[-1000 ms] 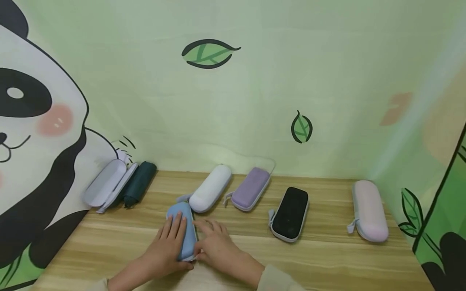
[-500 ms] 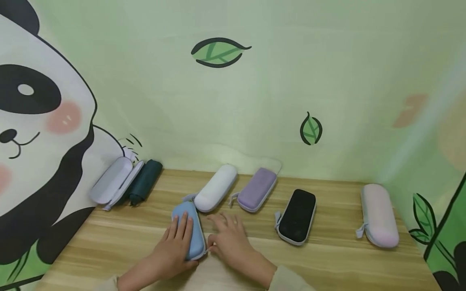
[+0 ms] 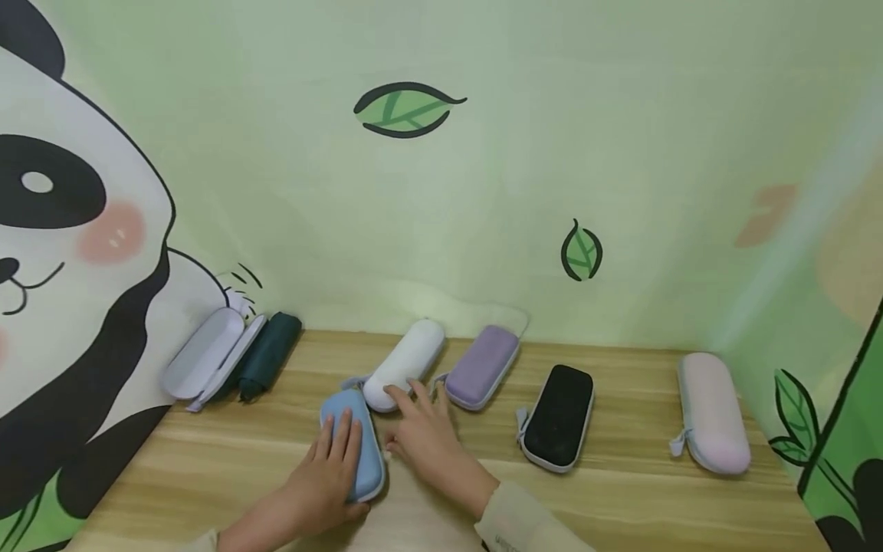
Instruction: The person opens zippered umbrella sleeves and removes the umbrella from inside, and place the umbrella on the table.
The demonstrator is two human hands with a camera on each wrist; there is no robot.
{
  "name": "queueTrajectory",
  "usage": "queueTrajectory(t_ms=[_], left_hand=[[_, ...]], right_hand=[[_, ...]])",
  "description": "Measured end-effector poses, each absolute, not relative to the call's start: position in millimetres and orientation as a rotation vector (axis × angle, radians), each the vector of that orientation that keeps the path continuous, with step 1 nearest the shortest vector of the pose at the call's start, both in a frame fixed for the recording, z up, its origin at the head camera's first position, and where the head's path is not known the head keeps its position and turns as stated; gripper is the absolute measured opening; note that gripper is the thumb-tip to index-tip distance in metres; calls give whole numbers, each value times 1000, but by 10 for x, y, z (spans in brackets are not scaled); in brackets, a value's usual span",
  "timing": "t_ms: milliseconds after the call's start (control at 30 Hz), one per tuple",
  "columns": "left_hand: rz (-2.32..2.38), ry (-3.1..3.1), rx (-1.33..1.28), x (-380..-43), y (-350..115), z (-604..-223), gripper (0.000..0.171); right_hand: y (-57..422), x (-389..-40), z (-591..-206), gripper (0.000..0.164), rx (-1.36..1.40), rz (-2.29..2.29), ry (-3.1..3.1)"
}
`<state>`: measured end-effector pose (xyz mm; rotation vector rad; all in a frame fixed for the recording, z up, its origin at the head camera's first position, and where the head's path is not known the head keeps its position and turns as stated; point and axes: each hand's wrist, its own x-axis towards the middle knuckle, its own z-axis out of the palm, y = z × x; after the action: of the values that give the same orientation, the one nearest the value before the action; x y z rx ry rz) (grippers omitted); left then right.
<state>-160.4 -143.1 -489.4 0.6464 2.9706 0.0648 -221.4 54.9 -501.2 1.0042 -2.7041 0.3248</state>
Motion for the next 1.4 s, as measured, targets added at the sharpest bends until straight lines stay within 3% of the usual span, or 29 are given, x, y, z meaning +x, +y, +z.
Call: queueTrajectory(t_ms=[533, 1400], left_hand=[[2, 2962, 771, -1485, -1421, -4983, 114], [-10, 3027, 744, -1359, -1420, -5022, 112]], right_hand=[[353, -2505, -5081, 6, 961, 134, -2595], [266, -2404, -5047, 4, 990, 170, -2665]])
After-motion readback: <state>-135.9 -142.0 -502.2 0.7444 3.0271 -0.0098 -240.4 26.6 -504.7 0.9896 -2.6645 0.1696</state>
